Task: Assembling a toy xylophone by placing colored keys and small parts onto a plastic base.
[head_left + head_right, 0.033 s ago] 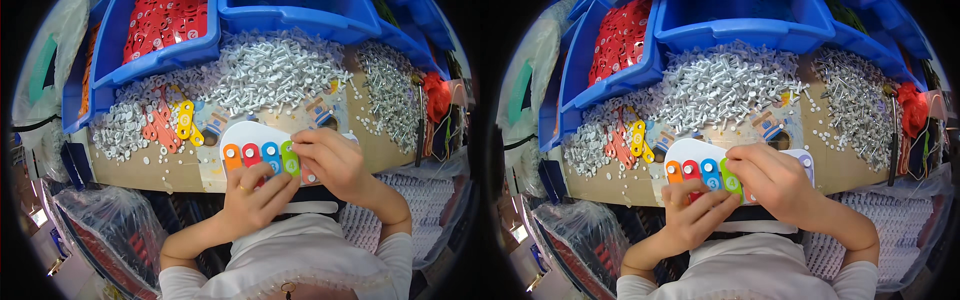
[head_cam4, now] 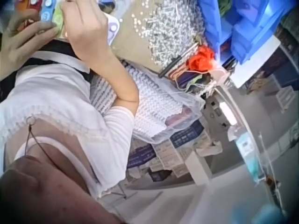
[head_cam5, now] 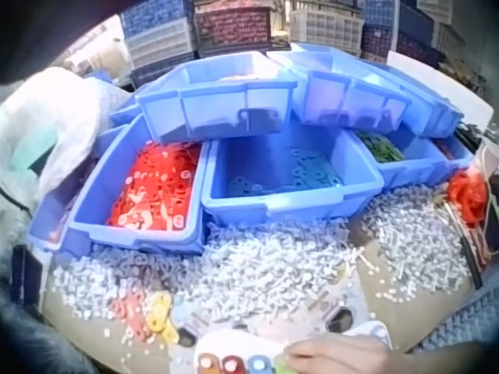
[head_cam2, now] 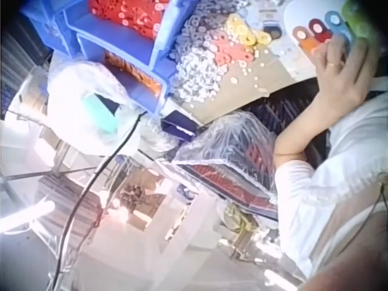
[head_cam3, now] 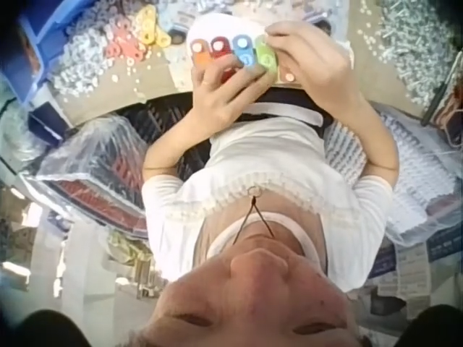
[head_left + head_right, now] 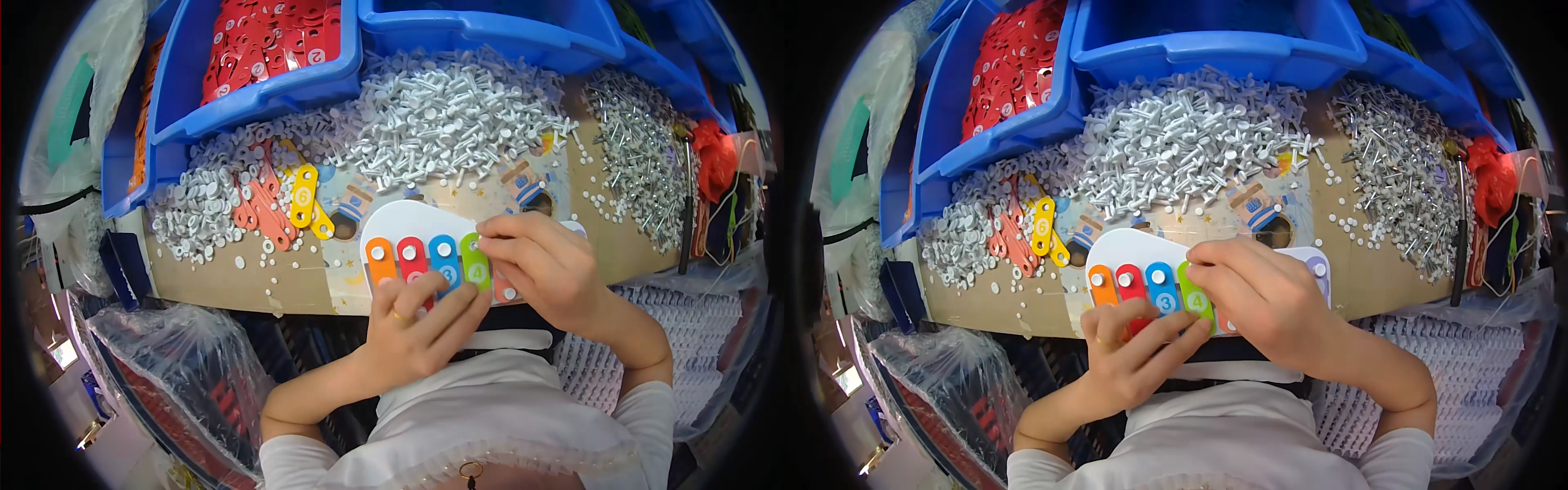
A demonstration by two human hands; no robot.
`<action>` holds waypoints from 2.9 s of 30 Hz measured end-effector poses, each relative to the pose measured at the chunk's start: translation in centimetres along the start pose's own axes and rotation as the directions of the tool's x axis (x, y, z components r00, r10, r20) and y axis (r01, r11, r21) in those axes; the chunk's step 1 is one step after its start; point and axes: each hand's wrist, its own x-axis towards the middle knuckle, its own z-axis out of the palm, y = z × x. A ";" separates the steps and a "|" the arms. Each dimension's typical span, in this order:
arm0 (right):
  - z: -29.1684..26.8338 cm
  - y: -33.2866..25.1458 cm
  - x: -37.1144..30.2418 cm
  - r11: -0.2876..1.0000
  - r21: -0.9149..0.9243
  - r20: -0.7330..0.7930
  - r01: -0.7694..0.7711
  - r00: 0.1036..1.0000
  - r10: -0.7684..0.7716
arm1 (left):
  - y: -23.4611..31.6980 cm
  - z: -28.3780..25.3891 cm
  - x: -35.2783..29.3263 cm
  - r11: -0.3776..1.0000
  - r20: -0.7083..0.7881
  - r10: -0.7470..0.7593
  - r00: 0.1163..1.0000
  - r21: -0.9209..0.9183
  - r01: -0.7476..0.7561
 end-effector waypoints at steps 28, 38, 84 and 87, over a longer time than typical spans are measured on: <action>-15.8 18.5 -15.2 0.331 -0.553 -0.637 -0.765 0.644 0.424 | -7.6 -2.6 0.9 0.354 0.434 -0.651 0.623 -0.553 0.754; -12.1 6.0 -12.5 0.573 0.132 -0.460 -0.809 0.462 0.758 | -7.7 -3.1 0.6 0.212 0.569 -0.657 0.494 -0.489 0.846; -1.9 -6.0 -1.3 0.865 -0.091 0.272 -0.493 0.824 0.498 | -6.3 -2.2 0.7 0.303 0.433 -0.625 0.650 -0.633 0.713; -1.8 -6.9 -0.3 0.873 -0.052 0.294 -0.485 0.828 0.477 | -6.3 -2.3 0.6 0.293 0.436 -0.621 0.652 -0.643 0.708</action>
